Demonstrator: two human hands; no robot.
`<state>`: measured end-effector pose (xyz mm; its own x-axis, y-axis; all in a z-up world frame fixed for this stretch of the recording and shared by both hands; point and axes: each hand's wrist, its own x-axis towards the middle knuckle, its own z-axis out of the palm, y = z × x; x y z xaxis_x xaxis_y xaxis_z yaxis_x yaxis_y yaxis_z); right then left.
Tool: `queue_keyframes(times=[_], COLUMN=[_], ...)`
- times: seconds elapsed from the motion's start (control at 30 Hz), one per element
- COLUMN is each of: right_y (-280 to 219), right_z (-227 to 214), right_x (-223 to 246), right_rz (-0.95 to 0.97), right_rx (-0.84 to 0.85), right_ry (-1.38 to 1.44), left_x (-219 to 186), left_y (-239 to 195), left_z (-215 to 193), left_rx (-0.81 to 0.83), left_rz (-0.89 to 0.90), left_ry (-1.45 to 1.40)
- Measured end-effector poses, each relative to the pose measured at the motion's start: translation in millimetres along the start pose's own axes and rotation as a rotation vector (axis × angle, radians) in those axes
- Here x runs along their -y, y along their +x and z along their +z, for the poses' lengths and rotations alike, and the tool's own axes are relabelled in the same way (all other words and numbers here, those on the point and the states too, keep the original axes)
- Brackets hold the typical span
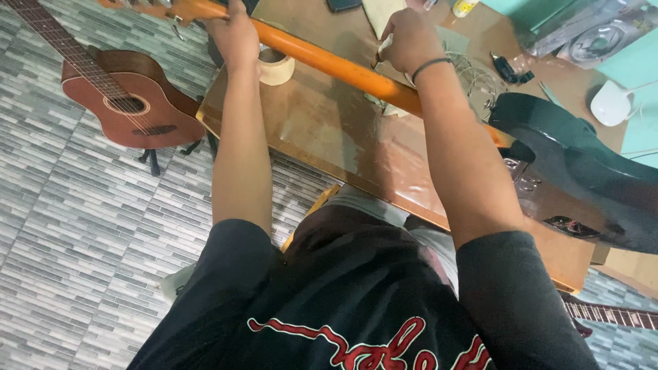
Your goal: The person wipes the body of a black electric guitar with a cloth, then applies a liquid from a small bottle and continues wiping the body and neck. The guitar is held over a wooden workbench while the person rotates it to reach different areas.
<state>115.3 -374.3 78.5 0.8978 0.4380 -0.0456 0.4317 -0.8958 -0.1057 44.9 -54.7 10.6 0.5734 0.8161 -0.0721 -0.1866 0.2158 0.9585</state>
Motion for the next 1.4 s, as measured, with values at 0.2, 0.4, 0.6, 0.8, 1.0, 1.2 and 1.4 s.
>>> queue_keyframes(times=[0.2,0.4,0.6,0.8,1.0,1.2,1.4], right_y=[2.1,-24.0,-175.6,-275.3,-306.9,-316.5,-249.7], right_z=[-4.1,-22.2,-141.2,-208.1,-228.4,-189.3,-8.4], right_x=[7.3,5.7,87.9,14.4,-36.4,41.3,34.2], right_rz=[0.100,-0.061,-0.442,-0.270,-0.262,-0.373,-0.010], right_rx=[0.160,-0.032,-0.406,-0.413,-0.355,0.023,0.082], right_ry=[0.041,0.048,0.320,0.137,0.102,0.606,0.197], left_x=[-20.3,-21.1,-37.9,-39.1,-37.9,-36.1,-35.1], left_y=[-13.8,-13.3,-26.9,-30.0,-28.6,-24.0,-20.7], left_z=[-4.7,-3.9,-9.2,-6.4,-7.1,-5.3,-2.6], left_rx=[0.068,0.038,0.078,0.083,0.090,0.086,0.065], left_rz=[-0.129,-0.209,-0.256,-0.259,-0.230,-0.195,-0.151], left_ry=[-0.073,0.017,0.031,0.031,0.009,0.004,0.004])
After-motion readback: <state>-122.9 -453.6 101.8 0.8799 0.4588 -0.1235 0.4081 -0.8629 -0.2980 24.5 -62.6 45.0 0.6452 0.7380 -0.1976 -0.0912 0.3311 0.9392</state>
